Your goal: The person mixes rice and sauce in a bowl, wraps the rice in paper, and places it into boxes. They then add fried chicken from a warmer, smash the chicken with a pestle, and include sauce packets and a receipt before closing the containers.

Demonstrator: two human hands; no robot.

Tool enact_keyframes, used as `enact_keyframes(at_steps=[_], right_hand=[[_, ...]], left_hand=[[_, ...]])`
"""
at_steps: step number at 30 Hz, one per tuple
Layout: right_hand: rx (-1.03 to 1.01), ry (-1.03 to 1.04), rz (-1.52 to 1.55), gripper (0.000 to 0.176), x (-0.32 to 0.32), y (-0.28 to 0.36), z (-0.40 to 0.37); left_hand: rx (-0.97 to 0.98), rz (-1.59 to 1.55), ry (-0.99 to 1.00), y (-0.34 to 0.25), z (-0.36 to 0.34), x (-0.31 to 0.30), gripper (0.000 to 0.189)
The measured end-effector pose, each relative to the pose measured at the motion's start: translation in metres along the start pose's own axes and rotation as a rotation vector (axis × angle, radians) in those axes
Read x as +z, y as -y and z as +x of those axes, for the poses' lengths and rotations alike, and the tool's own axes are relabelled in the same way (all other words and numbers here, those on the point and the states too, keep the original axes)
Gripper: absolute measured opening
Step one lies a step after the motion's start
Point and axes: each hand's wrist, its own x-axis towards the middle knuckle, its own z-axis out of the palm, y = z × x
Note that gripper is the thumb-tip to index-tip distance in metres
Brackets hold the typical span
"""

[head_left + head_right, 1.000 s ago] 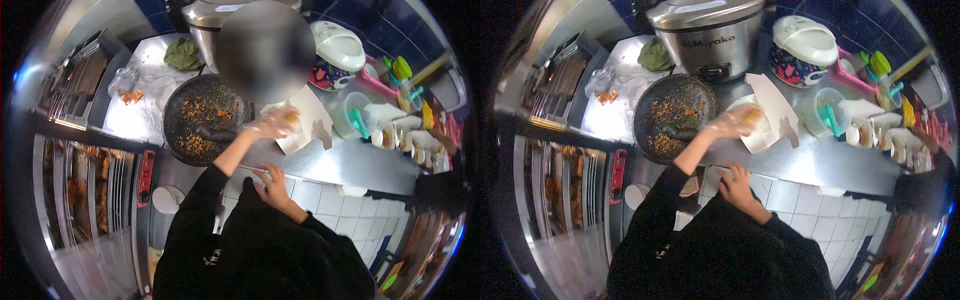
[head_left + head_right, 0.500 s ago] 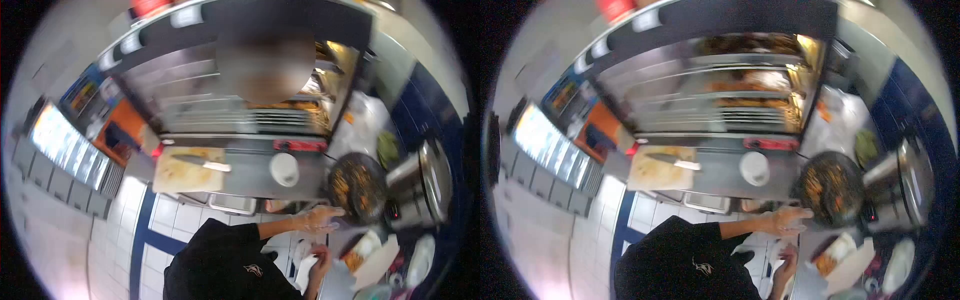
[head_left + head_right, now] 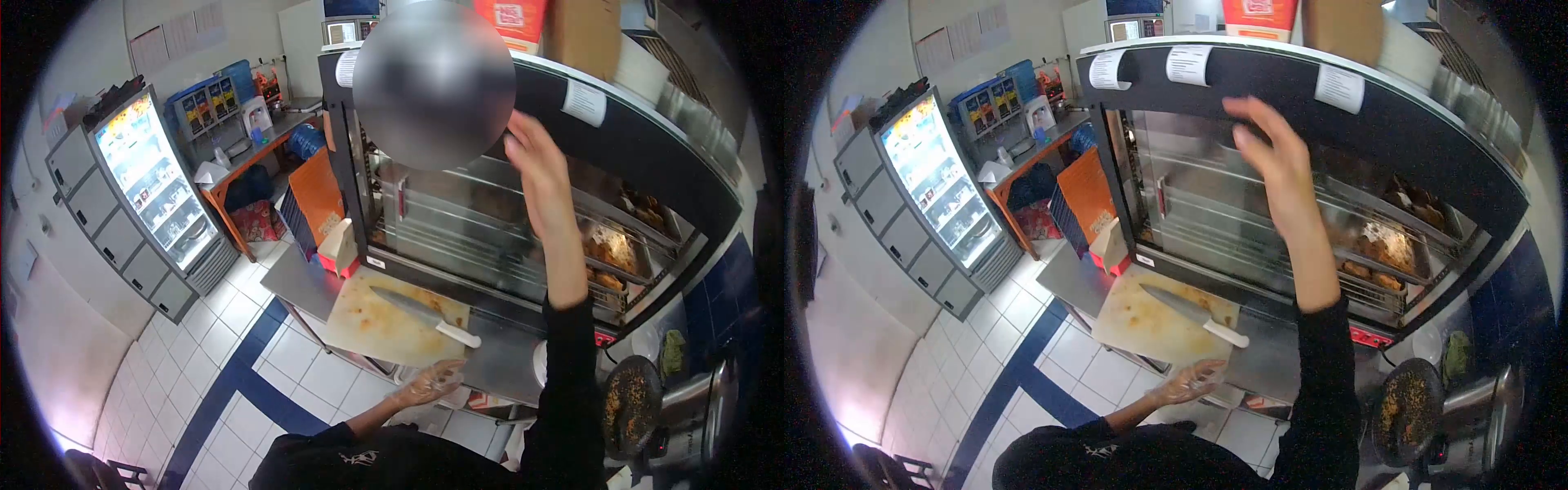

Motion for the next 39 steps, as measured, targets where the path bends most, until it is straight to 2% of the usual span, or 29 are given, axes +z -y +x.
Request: enact_keyframes(at_steps=[1,3,4,7,8,9,10,11,12,14,17,18,20,23,29,32,37,39], right_hand=[[-0.03,0.015,0.054,0.028,0.012,-0.007,0.029],[0.054,-0.019,-0.056,0.027,0.032,-0.018,0.076],[0.1,-0.033,-0.112,0.026,0.042,-0.024,0.088],[0.029,-0.032,-0.14,0.023,0.066,-0.047,0.089],[-0.005,0.07,-0.092,0.02,0.073,-0.062,0.067],[0.063,0.203,-0.175,0.019,0.083,-0.058,0.031],[-0.032,0.274,-0.162,0.018,0.091,-0.071,-0.011],[0.07,0.464,-0.403,0.018,0.087,-0.06,-0.052],[0.131,0.466,-0.2,0.02,0.083,-0.057,-0.089],[0.389,0.373,-0.1,0.031,0.055,-0.036,-0.137],[0.465,-0.137,0.036,0.044,0.009,-0.005,-0.184],[0.44,-0.175,0.021,0.054,-0.007,0.011,-0.193],[0.425,-0.358,-0.11,0.057,-0.03,0.038,-0.216],[0.423,-0.504,-0.197,0.059,-0.064,0.076,-0.252],[0.387,-0.729,-0.435,0.06,-0.128,0.157,-0.327],[0.399,-0.839,-0.539,0.062,-0.16,0.196,-0.357],[0.425,-0.974,-0.625,0.062,-0.206,0.25,-0.405],[0.45,-1.052,-0.733,0.06,-0.225,0.267,-0.427]], left_hand=[[-0.034,0.026,-0.01,-0.005,-0.004,-0.018,0.052],[-0.053,0.047,-0.033,-0.004,-0.005,-0.044,0.052],[-0.039,0.041,-0.043,0.0,-0.004,-0.053,0.052],[-0.079,-0.006,-0.016,0.007,-0.001,-0.063,0.054],[-0.101,-0.027,0.008,0.009,0.004,-0.063,0.055],[-0.145,-0.021,0.055,0.01,0.009,-0.06,0.055],[-0.187,-0.013,0.105,0.011,0.014,-0.055,0.055],[-0.228,-0.003,0.158,0.01,0.019,-0.051,0.055],[-0.192,0.038,0.195,-0.001,0.023,-0.048,0.055],[-0.125,0.108,0.298,-0.035,0.035,-0.036,0.055],[0.139,0.239,0.424,-0.009,0.06,0.012,0.049],[0.112,0.232,0.51,-0.012,0.066,0.027,0.048],[0.073,0.237,0.686,-0.021,0.084,0.059,0.048],[0.082,0.083,0.828,-0.037,0.104,0.119,0.048],[-0.062,-0.643,0.952,-0.092,0.124,0.284,0.048],[-0.155,-0.901,1.023,-0.124,0.121,0.357,0.049],[-0.236,-1.079,1.057,-0.156,0.099,0.457,0.049],[-0.229,-1.004,1.048,-0.155,0.093,0.488,0.05]])
